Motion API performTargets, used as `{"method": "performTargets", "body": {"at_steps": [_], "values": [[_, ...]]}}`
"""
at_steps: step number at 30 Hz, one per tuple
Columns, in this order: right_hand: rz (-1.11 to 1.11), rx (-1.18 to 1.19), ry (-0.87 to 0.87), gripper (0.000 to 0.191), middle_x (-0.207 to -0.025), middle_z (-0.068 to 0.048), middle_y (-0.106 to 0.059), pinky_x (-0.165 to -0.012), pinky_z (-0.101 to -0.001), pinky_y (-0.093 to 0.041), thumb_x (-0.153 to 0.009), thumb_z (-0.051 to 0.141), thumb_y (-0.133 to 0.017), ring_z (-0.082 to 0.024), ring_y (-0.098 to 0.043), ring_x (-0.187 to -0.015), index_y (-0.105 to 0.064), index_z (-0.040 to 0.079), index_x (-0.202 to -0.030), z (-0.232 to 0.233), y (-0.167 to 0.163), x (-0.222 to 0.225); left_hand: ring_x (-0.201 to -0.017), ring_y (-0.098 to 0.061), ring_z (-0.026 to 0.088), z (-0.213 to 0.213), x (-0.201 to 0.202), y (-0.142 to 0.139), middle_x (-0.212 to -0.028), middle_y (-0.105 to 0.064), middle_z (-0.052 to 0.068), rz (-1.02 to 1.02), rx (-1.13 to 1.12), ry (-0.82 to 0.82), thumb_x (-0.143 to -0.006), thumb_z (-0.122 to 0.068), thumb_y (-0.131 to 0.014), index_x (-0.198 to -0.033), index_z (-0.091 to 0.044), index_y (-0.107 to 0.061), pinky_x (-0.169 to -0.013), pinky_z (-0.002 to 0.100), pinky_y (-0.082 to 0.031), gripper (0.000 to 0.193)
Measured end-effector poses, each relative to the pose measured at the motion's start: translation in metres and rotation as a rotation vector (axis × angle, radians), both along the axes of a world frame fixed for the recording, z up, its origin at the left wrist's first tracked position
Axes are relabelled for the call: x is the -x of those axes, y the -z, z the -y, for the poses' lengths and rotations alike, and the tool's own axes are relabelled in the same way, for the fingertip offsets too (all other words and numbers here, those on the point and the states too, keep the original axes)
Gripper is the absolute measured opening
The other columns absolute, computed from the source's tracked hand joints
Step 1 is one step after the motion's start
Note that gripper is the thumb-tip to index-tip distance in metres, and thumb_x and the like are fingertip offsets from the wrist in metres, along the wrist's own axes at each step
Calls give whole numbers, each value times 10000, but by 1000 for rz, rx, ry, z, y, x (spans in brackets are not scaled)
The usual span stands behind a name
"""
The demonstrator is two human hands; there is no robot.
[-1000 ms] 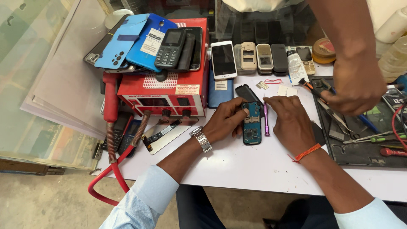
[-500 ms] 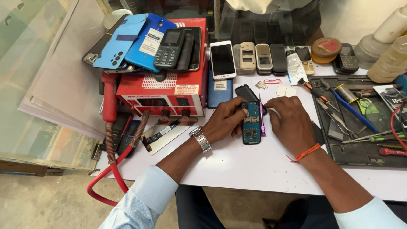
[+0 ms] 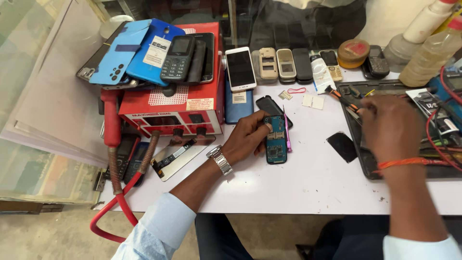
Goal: The person cleans a disassembled mobile phone circuit board with a small brush, then reattaches the board to the phone chassis and aligns the back cover. The person handles the phone body, circuit board, and back cover throughout the process.
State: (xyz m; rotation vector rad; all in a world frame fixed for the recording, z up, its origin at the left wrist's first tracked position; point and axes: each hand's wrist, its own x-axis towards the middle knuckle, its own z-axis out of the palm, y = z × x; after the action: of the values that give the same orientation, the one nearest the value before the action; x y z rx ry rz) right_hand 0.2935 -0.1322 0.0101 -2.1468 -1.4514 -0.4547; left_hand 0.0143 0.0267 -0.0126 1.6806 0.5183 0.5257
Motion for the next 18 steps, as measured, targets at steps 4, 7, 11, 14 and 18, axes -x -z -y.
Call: {"method": "performTargets", "body": {"at_steps": [4, 7, 11, 14, 18], "values": [[147, 119, 52, 96, -990, -115, -748, -840, -448, -567, -960, 172, -762, -312, -702, -929, -793, 114, -1030, -14, -4, -33, -488, -605, 73, -1, -1, 1, -689, -640, 22, -14, -23, -12, -997, -157, -504, -1091, 0, -595, -400, 239, -485, 204], [181, 205, 107, 130, -967, -130, -746, -796, -455, -571, -961, 230, -766, -326, -704, -924, -808, 130, -1034, -26, -5, -44, -483, -594, 71, 1, 0, 3, -684, -627, 23, -13, -14, -16, -1006, -165, -501, -1095, 2, -596, -398, 238, -478, 211], [279, 306, 135, 214, -954, -133, -744, -756, -457, -579, -926, 312, -779, -312, -708, -925, -816, 137, -1043, -37, -7, -51, -481, -590, 69, 0, 0, 4, -690, -631, 25, -19, -33, -22, -1007, -171, -506, -1112, -6, -601, -398, 236, -473, 217], [332, 329, 98, 210, -996, -134, -726, -778, -453, -584, -916, 330, -774, -321, -697, -944, -823, 152, -1015, -46, -2, -53, -469, -586, 72, -1, 0, 4, -703, -645, 26, -21, -30, -25, -1002, -173, -507, -1114, -8, -600, -393, 237, -468, 220], [301, 313, 112, 188, -970, -140, -704, -789, -458, -583, -908, 309, -773, -328, -689, -979, -814, 126, -924, -51, 11, -56, -470, -589, 73, -1, 0, 3, -703, -645, 33, -14, -43, -29, -1007, -181, -504, -1134, -5, -609, -390, 238, -465, 241]]}}
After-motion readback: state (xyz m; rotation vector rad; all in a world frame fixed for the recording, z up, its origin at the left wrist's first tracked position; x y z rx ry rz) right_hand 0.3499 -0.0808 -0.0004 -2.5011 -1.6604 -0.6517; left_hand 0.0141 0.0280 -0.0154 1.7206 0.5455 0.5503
